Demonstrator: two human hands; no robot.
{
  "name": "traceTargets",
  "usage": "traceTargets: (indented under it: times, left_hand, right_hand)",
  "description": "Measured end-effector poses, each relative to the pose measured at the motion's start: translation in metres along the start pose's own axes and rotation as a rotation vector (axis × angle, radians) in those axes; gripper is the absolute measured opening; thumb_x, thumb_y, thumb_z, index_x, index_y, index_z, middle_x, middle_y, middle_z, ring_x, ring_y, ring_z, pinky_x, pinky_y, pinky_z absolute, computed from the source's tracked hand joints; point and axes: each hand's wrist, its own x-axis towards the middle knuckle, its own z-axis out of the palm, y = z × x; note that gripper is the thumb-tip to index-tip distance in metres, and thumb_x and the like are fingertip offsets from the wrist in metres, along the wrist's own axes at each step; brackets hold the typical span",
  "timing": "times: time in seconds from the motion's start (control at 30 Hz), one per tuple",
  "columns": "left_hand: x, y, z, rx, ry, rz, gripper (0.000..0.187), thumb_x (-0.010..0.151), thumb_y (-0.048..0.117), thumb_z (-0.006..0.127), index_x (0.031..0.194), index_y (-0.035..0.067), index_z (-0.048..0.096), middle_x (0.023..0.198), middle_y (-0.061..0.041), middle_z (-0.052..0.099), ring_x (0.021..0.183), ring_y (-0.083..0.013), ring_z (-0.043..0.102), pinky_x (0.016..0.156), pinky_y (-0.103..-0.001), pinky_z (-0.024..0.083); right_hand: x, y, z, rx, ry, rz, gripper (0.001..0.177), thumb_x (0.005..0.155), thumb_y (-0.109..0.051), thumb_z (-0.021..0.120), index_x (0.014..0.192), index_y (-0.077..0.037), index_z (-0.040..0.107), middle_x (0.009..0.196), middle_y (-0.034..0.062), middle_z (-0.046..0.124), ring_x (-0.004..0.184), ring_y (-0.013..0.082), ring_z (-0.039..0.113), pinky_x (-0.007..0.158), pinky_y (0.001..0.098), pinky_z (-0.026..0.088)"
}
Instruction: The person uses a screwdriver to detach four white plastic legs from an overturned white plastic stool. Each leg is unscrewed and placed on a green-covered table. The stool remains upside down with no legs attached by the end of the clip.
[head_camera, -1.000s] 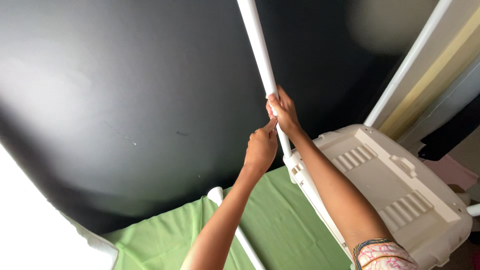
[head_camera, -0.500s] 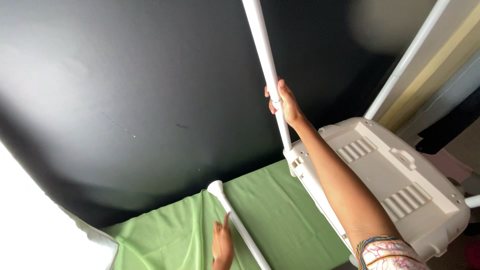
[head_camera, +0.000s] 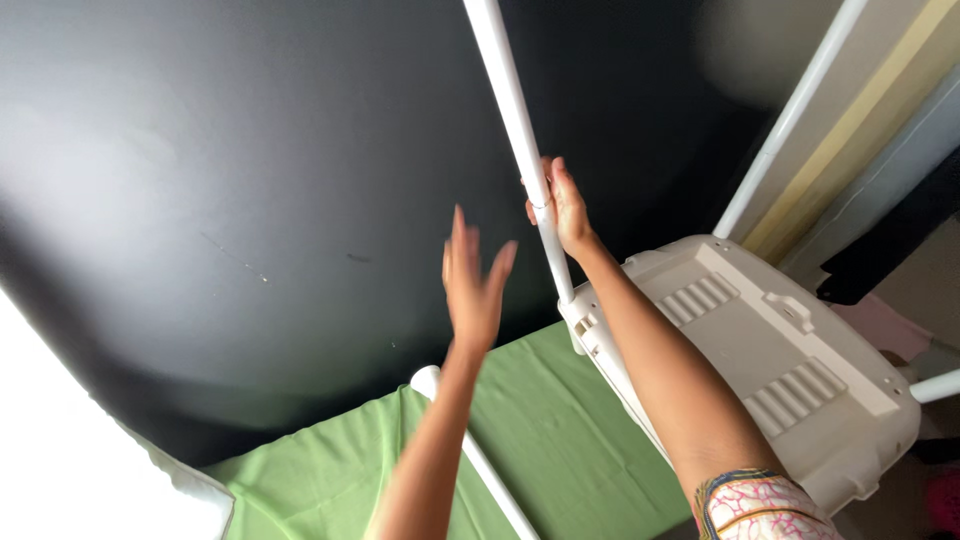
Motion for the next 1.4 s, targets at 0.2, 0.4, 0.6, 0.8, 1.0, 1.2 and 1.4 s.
traceTargets:
  times: [0.2,0.4,0.6,0.8,1.0,1.2,1.4]
  left_hand:
    - [0.133,0.103,0.067,-0.196,-0.163,-0.194,0.049,0.085,0.033,0.082,0.108,0.0,0.053,0.084,-0.015,0.06,0.066,-0.02,0.064,0.059,-0.034,0.059]
    - [0.137,0.087,0.096,-0.397,-0.107,-0.2,0.032,0.095,0.021,0.069,0.068,0.009,0.057,0.053,0.0,0.055,0.045,-0.0081,0.054,0.045,-0.026,0.048]
    - [0.145,0.08,0.103,-0.428,-0.08,-0.193,0.031,0.092,0.008,0.063,0.063,0.008,0.052,0.048,-0.002,0.052,0.038,-0.0097,0.049,0.038,-0.028,0.043]
    - [0.135,0.088,0.12,-0.193,0.225,-0.15,0.03,0.092,0.011,0.064,0.063,0.006,0.056,0.049,-0.001,0.054,0.039,-0.0072,0.052,0.038,-0.025,0.043]
    - [0.145,0.09,0.109,-0.416,-0.048,-0.205,0.03,0.092,0.013,0.064,0.064,0.006,0.055,0.049,-0.002,0.052,0.038,-0.0101,0.05,0.036,-0.028,0.043]
    - [0.139,0.099,0.115,-0.195,0.237,-0.178,0.033,0.092,0.012,0.064,0.061,0.006,0.053,0.049,-0.001,0.053,0.039,-0.0077,0.053,0.037,-0.026,0.043]
    - [0.17,0.113,0.09,-0.393,-0.026,-0.106,0.034,0.092,0.01,0.064,0.062,0.008,0.049,0.048,0.0,0.048,0.036,-0.0093,0.047,0.034,-0.027,0.038]
  right_hand:
    - [-0.016,-0.031,0.002,0.1,0.061,0.129,0.057,0.069,-0.017,0.048,0.126,-0.016,0.054,0.103,-0.0042,0.065,0.093,0.0084,0.061,0.083,0.0205,0.048]
    - [-0.025,0.004,-0.004,-0.76,0.075,0.264,0.036,0.084,-0.032,0.079,0.1,-0.004,0.065,0.08,0.0082,0.069,0.073,0.0228,0.071,0.068,0.0327,0.057]
    - [-0.017,0.035,-0.018,-0.773,0.143,0.198,0.024,0.089,-0.023,0.076,0.098,-0.003,0.066,0.08,0.0096,0.074,0.075,0.0205,0.075,0.067,0.0341,0.058]
    - [-0.016,0.049,-0.026,-0.768,0.14,0.134,0.032,0.085,-0.019,0.075,0.11,-0.003,0.063,0.086,0.0075,0.073,0.077,0.0194,0.075,0.067,0.0332,0.059]
    - [-0.016,0.051,-0.029,-0.73,0.132,0.189,0.024,0.091,-0.021,0.076,0.1,0.0,0.068,0.082,0.0127,0.075,0.073,0.0222,0.075,0.068,0.036,0.058]
    - [-0.018,0.052,-0.019,-0.697,0.167,-0.017,0.025,0.086,-0.019,0.075,0.1,-0.002,0.064,0.082,0.0055,0.069,0.073,0.0152,0.07,0.063,0.0297,0.055]
    - [-0.025,0.033,-0.011,-0.632,0.145,0.051,0.019,0.092,-0.018,0.072,0.084,-0.005,0.06,0.067,0.0056,0.063,0.059,0.0139,0.06,0.056,0.0305,0.047]
